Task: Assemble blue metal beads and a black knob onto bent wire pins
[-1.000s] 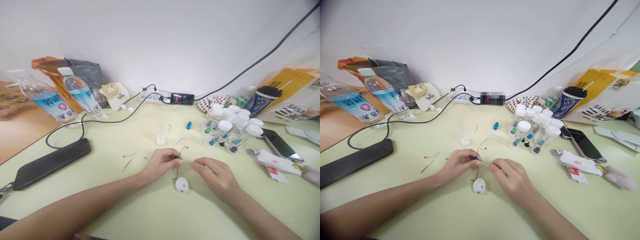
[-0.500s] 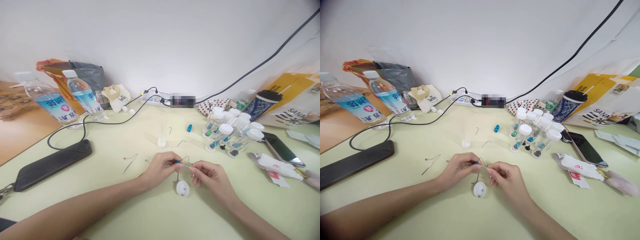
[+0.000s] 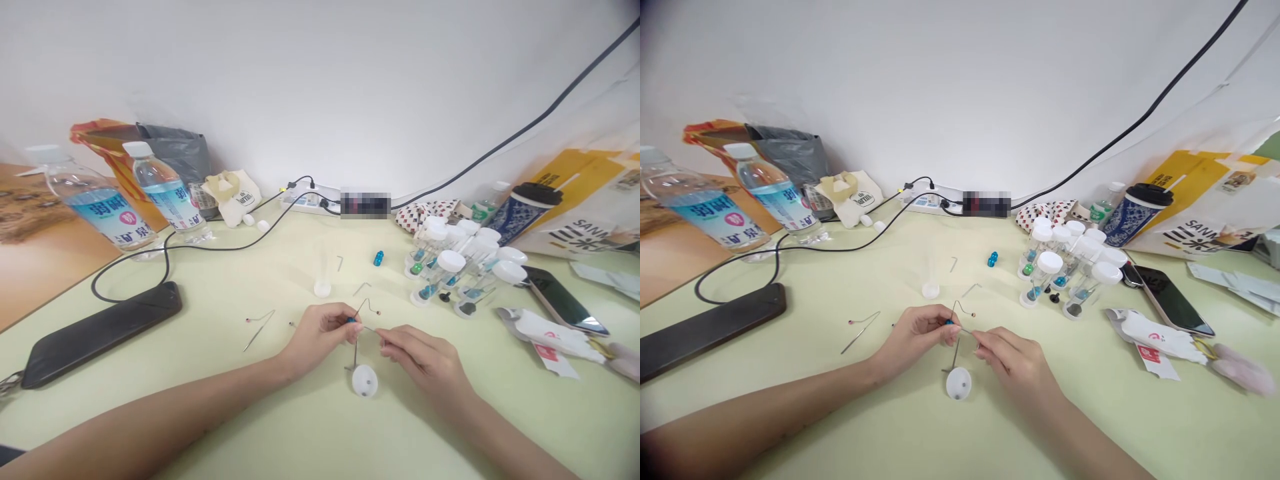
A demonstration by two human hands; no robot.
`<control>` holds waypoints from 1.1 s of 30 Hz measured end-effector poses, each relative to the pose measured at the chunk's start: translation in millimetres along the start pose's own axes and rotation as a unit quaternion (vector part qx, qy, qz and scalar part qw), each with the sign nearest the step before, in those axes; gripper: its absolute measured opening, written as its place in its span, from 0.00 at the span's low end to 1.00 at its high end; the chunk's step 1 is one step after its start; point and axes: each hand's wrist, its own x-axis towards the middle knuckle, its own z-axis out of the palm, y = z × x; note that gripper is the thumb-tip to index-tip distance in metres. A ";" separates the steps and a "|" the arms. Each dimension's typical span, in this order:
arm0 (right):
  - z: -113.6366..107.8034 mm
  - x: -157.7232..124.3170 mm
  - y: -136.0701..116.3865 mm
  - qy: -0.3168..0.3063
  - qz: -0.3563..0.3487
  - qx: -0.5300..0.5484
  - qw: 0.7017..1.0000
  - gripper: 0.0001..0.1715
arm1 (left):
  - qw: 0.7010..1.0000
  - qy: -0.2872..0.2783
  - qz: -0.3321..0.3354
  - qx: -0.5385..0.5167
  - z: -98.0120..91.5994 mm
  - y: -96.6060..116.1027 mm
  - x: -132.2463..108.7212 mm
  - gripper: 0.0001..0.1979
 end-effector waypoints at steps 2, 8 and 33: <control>-0.1 0.0 -0.7 -0.004 0.007 0.023 1.000 0.12 | 1.000 -0.002 -0.002 0.006 0.1 0.3 -0.6 0.12; 0.0 -1.7 -2.7 -0.010 0.068 0.101 0.993 0.13 | 0.999 -0.001 0.004 0.043 1.4 -0.1 -2.4 0.11; -12.2 -0.1 -5.2 -0.013 -0.084 -0.238 0.967 0.14 | 0.999 -0.025 -0.007 -0.030 1.3 1.8 -1.3 0.10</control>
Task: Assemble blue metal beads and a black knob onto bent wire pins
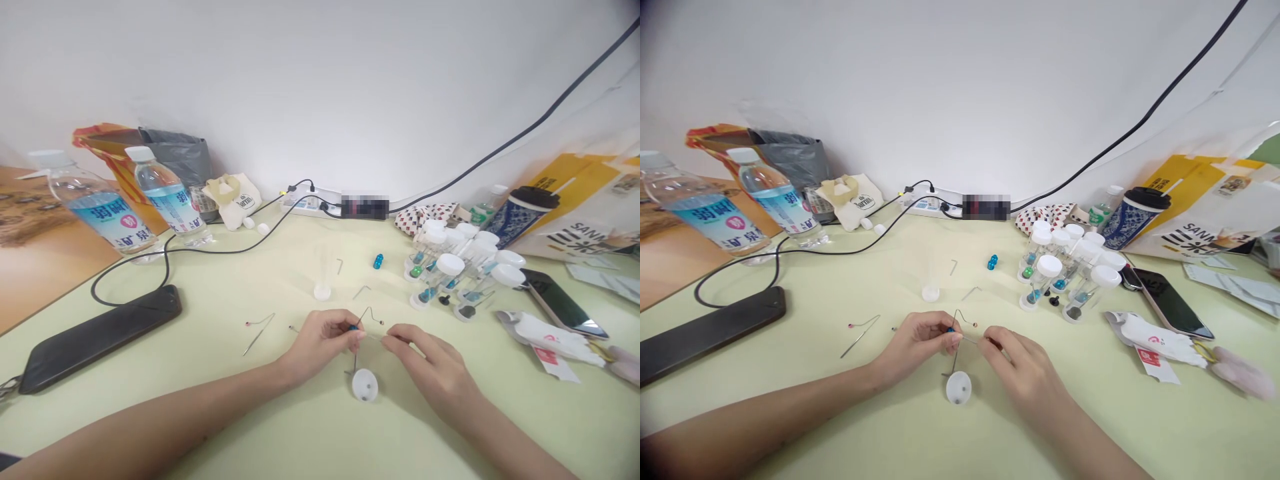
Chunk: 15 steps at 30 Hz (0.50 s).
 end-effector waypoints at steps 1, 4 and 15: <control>1.6 -1.0 0.3 -0.009 0.010 0.012 1.000 0.14 | 1.000 0.001 0.001 0.000 -0.1 -0.5 0.0 0.10; 6.9 -4.8 1.9 -0.014 0.026 0.054 0.998 0.13 | 1.000 0.003 0.007 0.001 -0.4 -2.6 0.1 0.10; 8.5 3.8 -5.0 0.009 0.131 0.287 0.949 0.13 | 0.999 0.008 0.018 0.035 1.0 -1.0 -2.8 0.11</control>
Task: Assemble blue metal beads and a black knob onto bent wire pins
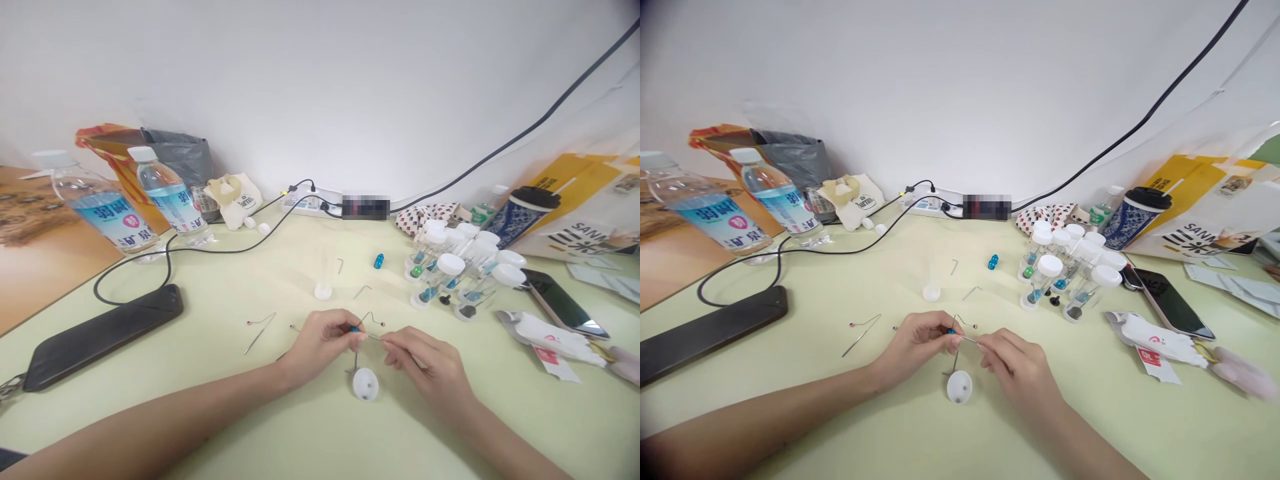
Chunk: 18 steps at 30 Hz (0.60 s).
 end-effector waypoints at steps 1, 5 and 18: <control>0.7 0.1 -0.9 -0.007 0.027 0.029 0.999 0.12 | 1.000 0.003 0.001 0.006 0.3 1.0 -0.3 0.11; 3.5 -1.2 -0.6 -0.046 0.122 0.101 0.986 0.12 | 1.000 0.008 -0.001 0.005 0.4 3.3 -0.2 0.11; 3.4 -0.1 7.2 0.008 -0.079 -0.133 0.988 0.12 | 0.999 0.019 -0.027 -0.037 -2.3 -0.3 4.6 0.12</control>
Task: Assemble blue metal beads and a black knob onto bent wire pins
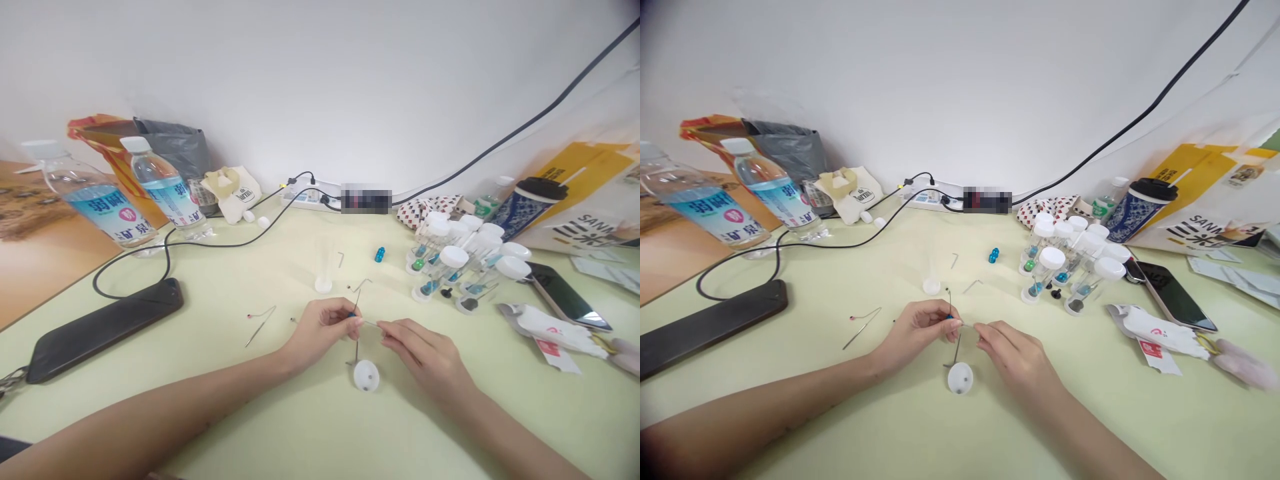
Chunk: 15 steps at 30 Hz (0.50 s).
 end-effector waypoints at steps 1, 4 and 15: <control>-0.1 -0.6 -0.1 -0.001 -0.003 -0.001 1.000 0.13 | 1.000 -0.002 0.001 0.002 0.1 0.0 -0.5 0.12; -0.8 -1.9 -0.2 -0.001 -0.009 0.005 1.000 0.13 | 1.000 -0.006 0.006 -0.003 0.5 0.3 -1.3 0.11; -10.9 0.0 -5.6 -0.028 0.032 0.090 0.995 0.14 | 1.000 -0.001 0.000 -0.024 4.2 -0.1 -0.9 0.08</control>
